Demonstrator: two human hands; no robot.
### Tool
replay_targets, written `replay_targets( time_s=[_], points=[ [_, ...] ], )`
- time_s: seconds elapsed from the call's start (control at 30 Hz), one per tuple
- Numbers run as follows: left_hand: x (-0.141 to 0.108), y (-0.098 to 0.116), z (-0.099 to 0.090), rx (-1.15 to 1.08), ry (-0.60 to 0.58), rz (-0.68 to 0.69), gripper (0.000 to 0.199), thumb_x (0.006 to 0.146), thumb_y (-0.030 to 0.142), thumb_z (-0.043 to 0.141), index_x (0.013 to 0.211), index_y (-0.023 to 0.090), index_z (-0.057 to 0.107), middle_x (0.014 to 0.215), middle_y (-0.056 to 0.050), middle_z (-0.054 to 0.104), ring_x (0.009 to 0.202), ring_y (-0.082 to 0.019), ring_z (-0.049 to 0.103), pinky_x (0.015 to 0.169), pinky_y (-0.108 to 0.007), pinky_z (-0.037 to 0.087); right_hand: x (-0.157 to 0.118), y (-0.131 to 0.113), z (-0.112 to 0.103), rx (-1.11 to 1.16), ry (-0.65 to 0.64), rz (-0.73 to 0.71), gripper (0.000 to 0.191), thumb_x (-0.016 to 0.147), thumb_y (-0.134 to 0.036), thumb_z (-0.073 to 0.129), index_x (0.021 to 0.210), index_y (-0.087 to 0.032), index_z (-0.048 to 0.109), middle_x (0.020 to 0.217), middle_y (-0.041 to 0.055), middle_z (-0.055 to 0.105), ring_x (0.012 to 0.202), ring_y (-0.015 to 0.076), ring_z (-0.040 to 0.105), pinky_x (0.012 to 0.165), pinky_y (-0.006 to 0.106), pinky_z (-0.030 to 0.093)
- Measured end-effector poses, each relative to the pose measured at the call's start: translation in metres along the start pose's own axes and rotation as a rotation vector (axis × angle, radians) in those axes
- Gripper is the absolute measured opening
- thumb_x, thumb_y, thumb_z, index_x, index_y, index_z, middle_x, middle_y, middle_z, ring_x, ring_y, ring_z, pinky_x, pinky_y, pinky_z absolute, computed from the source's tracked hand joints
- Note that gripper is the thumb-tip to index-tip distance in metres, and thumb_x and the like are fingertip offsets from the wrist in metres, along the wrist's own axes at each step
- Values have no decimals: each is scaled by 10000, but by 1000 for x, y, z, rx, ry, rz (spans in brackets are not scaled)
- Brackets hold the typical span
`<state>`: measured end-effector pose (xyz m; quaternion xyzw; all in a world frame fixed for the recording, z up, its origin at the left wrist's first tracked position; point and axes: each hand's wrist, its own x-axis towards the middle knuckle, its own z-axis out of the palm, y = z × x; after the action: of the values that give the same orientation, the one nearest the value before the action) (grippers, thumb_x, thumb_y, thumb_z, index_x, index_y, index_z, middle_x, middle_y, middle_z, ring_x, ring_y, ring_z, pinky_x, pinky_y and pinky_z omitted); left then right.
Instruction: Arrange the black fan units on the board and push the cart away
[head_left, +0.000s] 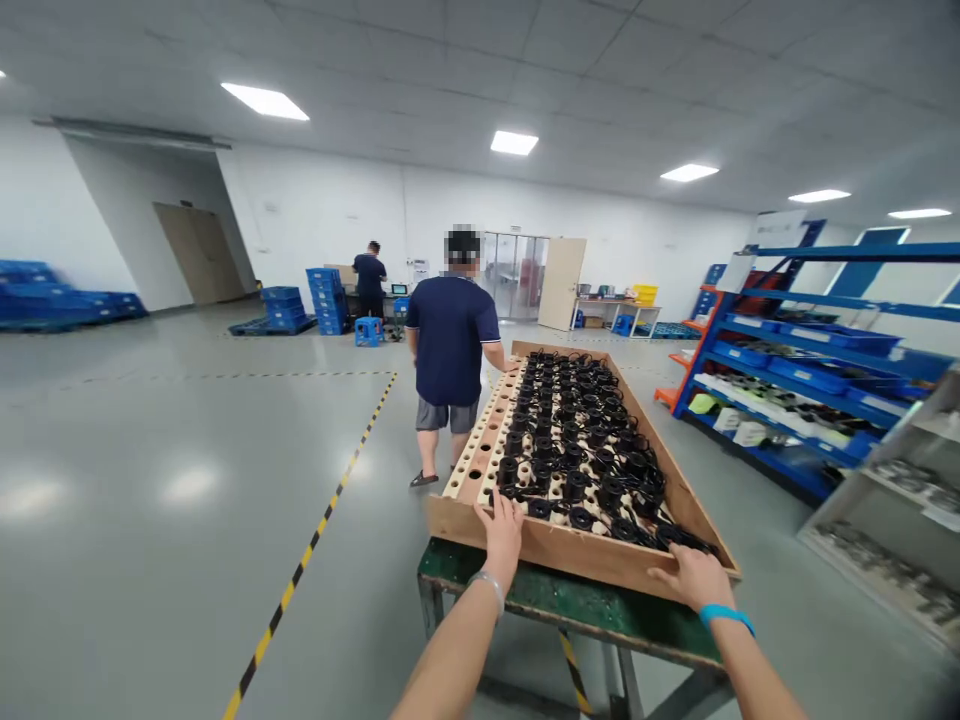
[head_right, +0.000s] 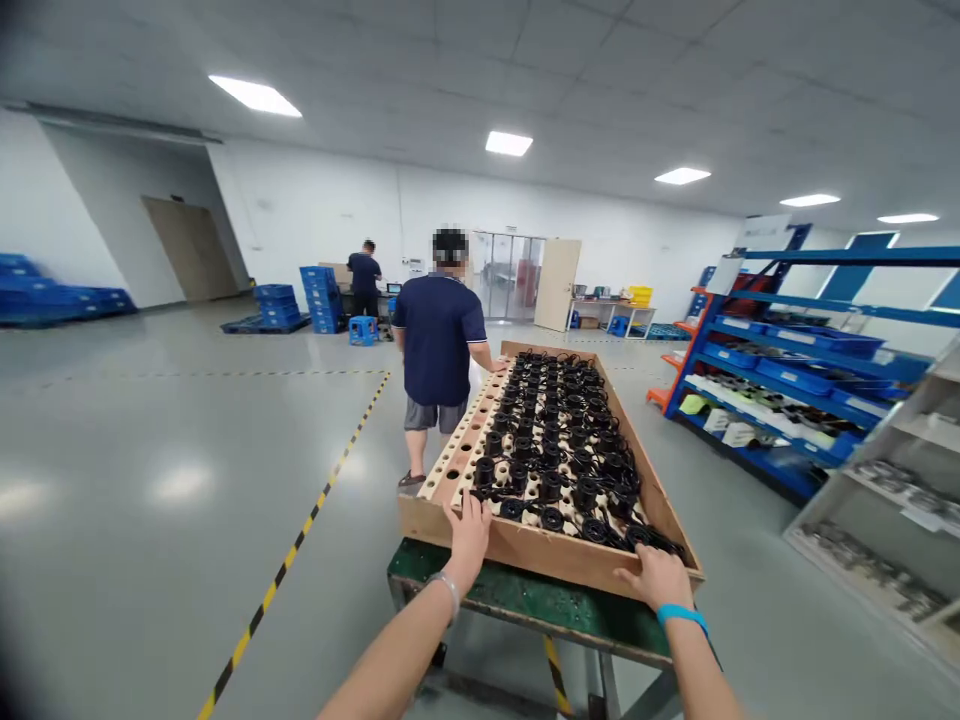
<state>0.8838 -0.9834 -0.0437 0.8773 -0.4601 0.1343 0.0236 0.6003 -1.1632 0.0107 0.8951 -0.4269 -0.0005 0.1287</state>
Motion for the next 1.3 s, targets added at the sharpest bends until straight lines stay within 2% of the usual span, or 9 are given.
replay_targets(
  time_s=[0.23, 0.43, 0.53, 0.67, 0.83, 0.93, 1.07, 1.2, 1.3],
  points=[
    [114, -11, 34, 65, -13, -9, 536, 874, 40, 266, 1342, 192, 475, 1382, -184, 455, 1382, -360, 247, 986, -729, 265, 127, -13, 16, 48, 39, 48, 361, 817, -442, 566, 985, -128, 625, 1015, 177, 680, 1001, 308, 605, 834, 383, 376],
    [212, -33, 52, 105, 52, -42, 507, 870, 26, 254, 1261, 161, 549, 1287, -206, 522, 1360, -375, 285, 971, -733, 269, 244, -25, 25, 98, 85, 52, 387, 808, -448, 601, 1031, -132, 608, 1024, 141, 667, 1016, 265, 574, 846, 343, 334],
    [257, -40, 57, 111, 23, -45, 499, 863, 15, 266, 1240, 153, 562, 1236, -203, 550, 1341, -376, 319, 982, -713, 278, 296, -30, 30, 117, 93, 48, 368, 819, -431, 597, 1032, -131, 605, 1007, 134, 664, 996, 260, 568, 834, 336, 322],
    [316, -42, 66, 114, -25, -114, 488, 858, 15, 293, 1238, 156, 565, 1244, -202, 542, 1305, -366, 374, 985, -685, 309, 359, -34, 36, 126, 105, 15, 297, 830, -420, 586, 938, -145, 621, 968, 125, 669, 964, 267, 572, 822, 342, 322],
    [392, -42, 91, 106, 22, -179, 462, 869, 56, 342, 1263, 175, 553, 1254, -188, 526, 1300, -359, 371, 1021, -688, 263, 441, -27, 46, 118, 157, -64, 249, 843, -399, 574, 923, -167, 618, 944, 105, 672, 941, 267, 585, 798, 343, 334],
    [436, -39, 111, 61, 74, -203, 449, 879, 64, 349, 1263, 175, 554, 1180, -168, 554, 1232, -340, 445, 1025, -714, 233, 491, -17, 60, 104, 189, -104, 280, 833, -428, 581, 911, -161, 614, 915, 110, 665, 924, 285, 584, 784, 361, 340],
    [492, -34, 133, 24, 98, -229, 437, 875, 36, 355, 1228, 174, 572, 1088, -136, 562, 1174, -309, 489, 1008, -724, 260, 555, -7, 76, 79, 217, -142, 283, 822, -442, 589, 870, -163, 603, 860, 101, 656, 884, 290, 583, 759, 368, 338],
    [551, -33, 147, 59, 94, -218, 406, 891, 45, 332, 1193, 156, 579, 1067, -129, 551, 1158, -309, 484, 982, -726, 296, 621, -6, 75, 100, 185, -125, 214, 821, -387, 593, 835, -173, 583, 862, 103, 651, 883, 292, 578, 758, 368, 326],
    [599, -38, 159, 125, 151, -214, 390, 887, 44, 330, 1159, 154, 587, 1029, -114, 547, 1092, -290, 502, 967, -724, 308, 677, -6, 74, 133, 171, -114, 210, 785, -371, 639, 839, -178, 576, 866, 93, 654, 895, 283, 579, 780, 361, 325]
  ],
)
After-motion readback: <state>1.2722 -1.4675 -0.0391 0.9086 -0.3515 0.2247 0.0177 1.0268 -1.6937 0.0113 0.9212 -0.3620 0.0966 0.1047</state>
